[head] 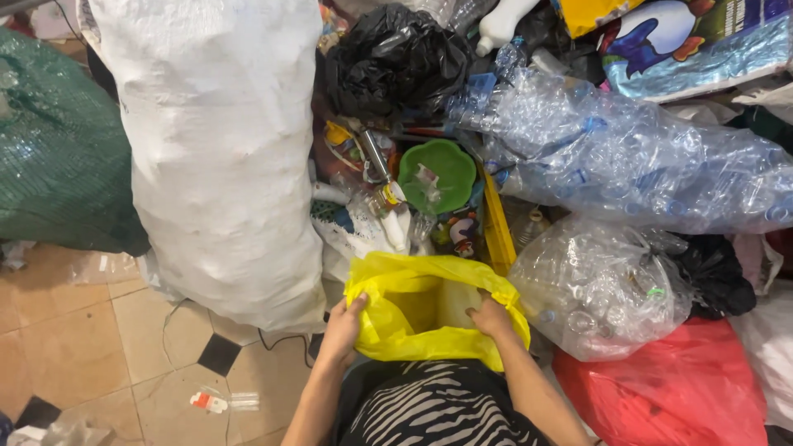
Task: Sorting various plastic and recyclable waste items into a yellow bag.
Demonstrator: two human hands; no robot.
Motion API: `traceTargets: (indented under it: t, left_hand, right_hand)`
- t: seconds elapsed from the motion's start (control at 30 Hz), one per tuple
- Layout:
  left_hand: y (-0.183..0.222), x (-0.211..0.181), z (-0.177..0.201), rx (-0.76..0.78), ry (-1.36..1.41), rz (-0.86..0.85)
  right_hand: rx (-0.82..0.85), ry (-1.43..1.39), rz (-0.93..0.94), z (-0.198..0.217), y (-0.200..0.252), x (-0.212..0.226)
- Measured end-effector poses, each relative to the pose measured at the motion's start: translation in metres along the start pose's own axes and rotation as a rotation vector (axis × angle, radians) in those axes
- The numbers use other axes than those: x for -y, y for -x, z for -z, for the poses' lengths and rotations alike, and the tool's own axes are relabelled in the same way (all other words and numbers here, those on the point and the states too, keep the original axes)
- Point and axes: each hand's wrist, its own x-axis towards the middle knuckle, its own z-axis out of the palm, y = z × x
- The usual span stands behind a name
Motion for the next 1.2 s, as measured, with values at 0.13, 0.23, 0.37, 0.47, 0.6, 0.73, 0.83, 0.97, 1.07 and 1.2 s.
traceTargets:
  t: [0.13, 0.23, 0.37, 0.47, 0.6, 0.73, 0.83, 0.97, 1.07, 1.2]
  left_hand:
    - [0.000, -0.008, 0.001, -0.067, 0.052, 0.021]
    - [-0.013, -0.004, 0.010, -0.088, 0.025, -0.008]
    - [-0.021, -0.012, 0.008, -0.069, 0.020, -0.040]
    - [-0.020, -0.018, 0.003, -0.073, 0.026, -0.029]
    - [-0.030, -0.010, 0.008, -0.091, 0.015, -0.038]
    - [-0.030, -0.007, 0.011, -0.095, 0.021, -0.045]
    - [-0.029, -0.008, 0.013, -0.098, 0.026, -0.029]
    - [-0.031, -0.010, 0.013, -0.079, 0.002, -0.029]
    - [-0.023, -0.025, 0.007, -0.078, -0.031, -0.015]
    - [-0.020, -0.035, 0.004, -0.107, -0.179, 0.003]
  right_hand:
    - [-0.045, -0.008, 0.045, 0.004, -0.015, -0.004]
    - [-0.062, -0.097, 0.055, 0.019, -0.009, 0.023]
    - [-0.086, -0.282, 0.133, 0.035, 0.002, 0.063]
    - [-0.066, -0.353, 0.180, 0.045, 0.013, 0.089]
    - [0.002, -0.473, 0.211, 0.047, 0.011, 0.112]
    - [0.029, -0.497, 0.212, 0.044, 0.004, 0.129]
    - [0.074, -0.560, 0.213, 0.028, -0.016, 0.134]
    - [0.142, -0.639, 0.210, 0.009, -0.046, 0.151]
    - [0.191, -0.720, 0.188, -0.009, -0.078, 0.162]
    - [0.251, -0.912, 0.059, -0.014, -0.097, 0.197]
